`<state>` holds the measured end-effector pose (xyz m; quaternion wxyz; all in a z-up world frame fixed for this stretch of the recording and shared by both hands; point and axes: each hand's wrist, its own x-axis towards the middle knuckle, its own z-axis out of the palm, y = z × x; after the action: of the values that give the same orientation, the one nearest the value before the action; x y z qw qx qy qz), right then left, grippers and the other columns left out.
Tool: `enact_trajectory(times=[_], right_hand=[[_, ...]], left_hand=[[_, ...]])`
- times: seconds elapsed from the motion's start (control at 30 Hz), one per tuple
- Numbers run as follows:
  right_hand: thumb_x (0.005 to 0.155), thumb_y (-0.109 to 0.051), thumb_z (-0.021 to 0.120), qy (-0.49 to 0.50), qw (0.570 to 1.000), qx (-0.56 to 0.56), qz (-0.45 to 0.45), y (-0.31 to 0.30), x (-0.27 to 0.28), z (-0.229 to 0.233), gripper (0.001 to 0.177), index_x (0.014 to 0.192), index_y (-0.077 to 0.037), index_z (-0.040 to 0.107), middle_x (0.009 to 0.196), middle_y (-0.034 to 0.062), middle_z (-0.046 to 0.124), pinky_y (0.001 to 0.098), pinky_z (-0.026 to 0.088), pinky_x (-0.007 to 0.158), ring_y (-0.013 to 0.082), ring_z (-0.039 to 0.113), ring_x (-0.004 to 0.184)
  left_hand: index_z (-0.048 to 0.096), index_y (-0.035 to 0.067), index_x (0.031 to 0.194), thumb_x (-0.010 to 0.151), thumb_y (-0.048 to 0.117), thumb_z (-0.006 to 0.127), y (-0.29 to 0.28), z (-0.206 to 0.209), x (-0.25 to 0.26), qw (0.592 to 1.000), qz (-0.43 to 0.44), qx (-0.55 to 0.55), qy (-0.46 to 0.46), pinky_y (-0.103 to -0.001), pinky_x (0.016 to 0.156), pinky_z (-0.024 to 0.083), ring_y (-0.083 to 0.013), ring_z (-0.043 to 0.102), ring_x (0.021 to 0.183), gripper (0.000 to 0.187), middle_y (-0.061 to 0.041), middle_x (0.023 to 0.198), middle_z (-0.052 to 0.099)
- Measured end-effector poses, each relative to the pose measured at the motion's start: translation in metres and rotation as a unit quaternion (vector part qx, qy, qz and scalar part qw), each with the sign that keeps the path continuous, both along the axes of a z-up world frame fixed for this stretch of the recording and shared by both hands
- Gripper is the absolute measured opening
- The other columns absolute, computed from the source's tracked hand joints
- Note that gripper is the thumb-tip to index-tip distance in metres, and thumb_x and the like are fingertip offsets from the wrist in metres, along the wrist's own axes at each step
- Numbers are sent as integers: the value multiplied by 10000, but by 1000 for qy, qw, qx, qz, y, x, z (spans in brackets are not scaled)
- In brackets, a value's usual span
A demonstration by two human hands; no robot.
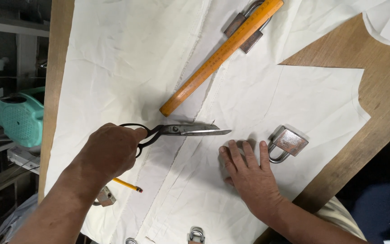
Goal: The person cuts a large piece of white fabric using shears, following a marked line. They then use a ruler and pencil to draw straight lines on the fabric and fold the cut piece.
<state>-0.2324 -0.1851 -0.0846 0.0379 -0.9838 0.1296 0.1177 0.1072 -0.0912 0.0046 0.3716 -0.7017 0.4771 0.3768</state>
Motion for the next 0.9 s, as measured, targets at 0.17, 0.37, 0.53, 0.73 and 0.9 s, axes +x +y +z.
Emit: enact_trajectory(times=[0.17,0.37,0.53,0.73,0.9], right_hand=[[847,-652,552,-1,1000,4,-6,2,-1,-2,887,1583,-194,364,1589,77,442,697,299,1191,351,487,1390],[824,-642,597,-10,1000,0,-4,-1,2,2,877,1557,-197,410,1564,80,460,690,310,1183,350,484,1378],[815,-654,594,-6,1000,1,-4,1,1,0,900,1565,-195,398,1569,78,460,698,304,1184,356,487,1378],[815,-656,581,-1,1000,11,-3,1,-1,-1,929,1583,-184,359,1587,88,438,706,284,1193,368,477,1391],[810,-630,619,-21,1000,15,-13,0,0,-1,901,1563,-186,400,1564,86,467,702,300,1181,361,492,1372]], left_hand=[[639,300,1113,825,-12,556,2,1,1,1000,13,-26,9,-378,564,535,-256,624,661,433,3,599,645],[647,269,1073,829,-15,587,3,1,1,999,-6,-53,8,-357,662,555,-263,639,645,379,2,615,676],[617,293,1049,862,45,561,5,-7,-3,1000,2,-28,12,-365,583,527,-244,600,658,315,20,604,630],[623,287,1073,841,11,547,1,-3,-3,1000,12,-14,17,-370,615,523,-263,611,632,368,2,613,653],[626,293,1086,809,-10,525,9,-11,-4,999,-9,-33,27,-340,739,536,-250,627,592,423,9,607,664]])
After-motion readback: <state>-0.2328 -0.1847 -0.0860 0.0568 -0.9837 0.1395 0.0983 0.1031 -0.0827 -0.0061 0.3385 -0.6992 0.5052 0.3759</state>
